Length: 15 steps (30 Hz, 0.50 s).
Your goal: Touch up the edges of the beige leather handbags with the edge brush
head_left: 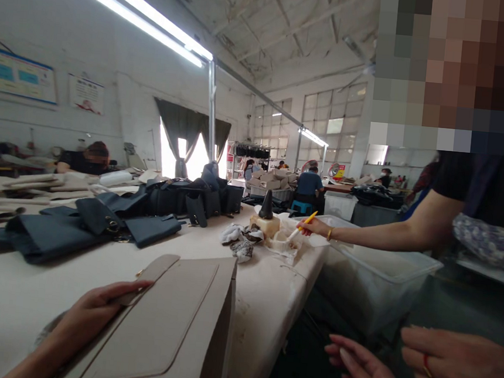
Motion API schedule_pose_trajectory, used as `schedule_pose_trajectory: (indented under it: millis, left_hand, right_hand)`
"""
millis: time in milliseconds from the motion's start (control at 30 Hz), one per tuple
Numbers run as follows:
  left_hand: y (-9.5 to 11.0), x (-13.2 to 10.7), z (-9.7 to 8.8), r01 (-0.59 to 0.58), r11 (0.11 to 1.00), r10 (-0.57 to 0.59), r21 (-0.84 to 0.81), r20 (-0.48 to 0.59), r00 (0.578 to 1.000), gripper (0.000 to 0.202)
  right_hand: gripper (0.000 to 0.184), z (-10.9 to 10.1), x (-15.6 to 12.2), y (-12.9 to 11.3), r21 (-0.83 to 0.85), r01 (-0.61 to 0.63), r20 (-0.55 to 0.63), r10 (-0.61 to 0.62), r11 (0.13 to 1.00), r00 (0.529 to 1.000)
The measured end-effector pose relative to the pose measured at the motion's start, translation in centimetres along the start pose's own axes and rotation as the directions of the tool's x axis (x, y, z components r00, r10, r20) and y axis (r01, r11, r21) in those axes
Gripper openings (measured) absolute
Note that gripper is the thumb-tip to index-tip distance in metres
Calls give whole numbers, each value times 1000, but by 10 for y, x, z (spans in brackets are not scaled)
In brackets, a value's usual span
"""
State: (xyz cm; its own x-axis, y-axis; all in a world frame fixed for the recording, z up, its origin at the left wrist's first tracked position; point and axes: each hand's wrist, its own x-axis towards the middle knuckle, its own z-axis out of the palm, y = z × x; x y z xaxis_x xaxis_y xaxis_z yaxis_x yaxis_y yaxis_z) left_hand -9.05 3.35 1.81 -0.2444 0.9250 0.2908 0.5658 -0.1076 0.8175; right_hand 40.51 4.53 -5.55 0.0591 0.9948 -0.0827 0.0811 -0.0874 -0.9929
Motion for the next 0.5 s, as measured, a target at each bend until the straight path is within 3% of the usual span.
schedule_pose_trajectory:
  millis: [200,500]
  left_hand:
    - [-6,0,8,-26,998,25,51,15,1000,39]
    - [-10,1,18,-85,972,84,220,16,996,54]
  right_hand:
    - [69,0,10,-16,97,16,-45,-11,995,999]
    - [69,6,-12,3,180,-142,-43,152,973,987]
